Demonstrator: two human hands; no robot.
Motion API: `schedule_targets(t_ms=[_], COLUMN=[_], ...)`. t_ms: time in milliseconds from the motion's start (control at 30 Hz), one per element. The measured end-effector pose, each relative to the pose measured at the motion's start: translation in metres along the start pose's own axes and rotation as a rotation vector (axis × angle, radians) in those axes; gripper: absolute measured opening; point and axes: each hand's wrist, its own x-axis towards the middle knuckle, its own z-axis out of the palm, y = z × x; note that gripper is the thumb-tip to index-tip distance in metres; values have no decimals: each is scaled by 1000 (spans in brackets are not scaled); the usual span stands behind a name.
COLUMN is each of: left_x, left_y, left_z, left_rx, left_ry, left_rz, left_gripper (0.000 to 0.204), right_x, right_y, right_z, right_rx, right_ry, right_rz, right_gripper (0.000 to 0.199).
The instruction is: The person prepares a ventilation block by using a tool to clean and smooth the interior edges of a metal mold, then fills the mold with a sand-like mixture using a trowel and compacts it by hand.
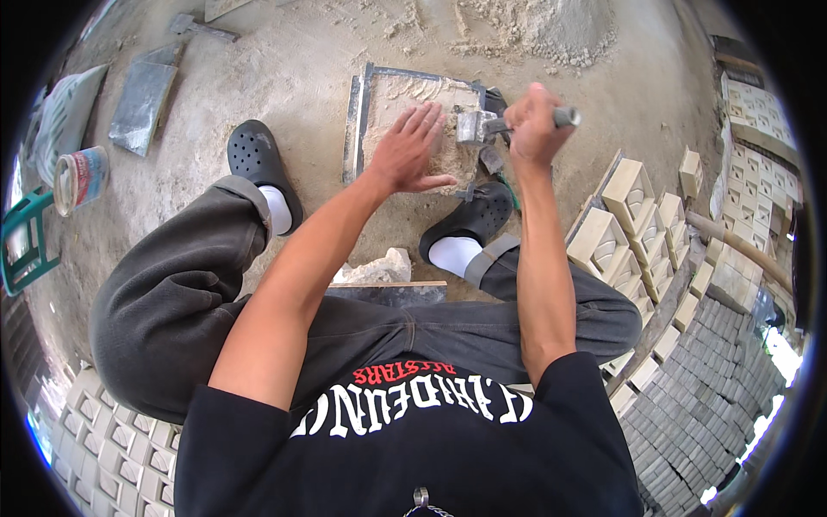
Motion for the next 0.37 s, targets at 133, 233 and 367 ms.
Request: schedule_targets(t_ms=[133,233,367], left_x=[-6,-9,-17], left_y=[26,22,12], left_z=[-2,0,0], left_rx=[-58,-20,64], left_ry=[-17,-24,-19], left_rz=[-1,-9,-48], left_gripper=[120,120,122], right_x=[-20,-12,-26], right_y=[7,0,-2], right_z=[-16,-14,-34], right_rx=[9,32,228], right_ry=[107,87,98], right_rz=[-51,121,59], right_gripper=[39,40,41])
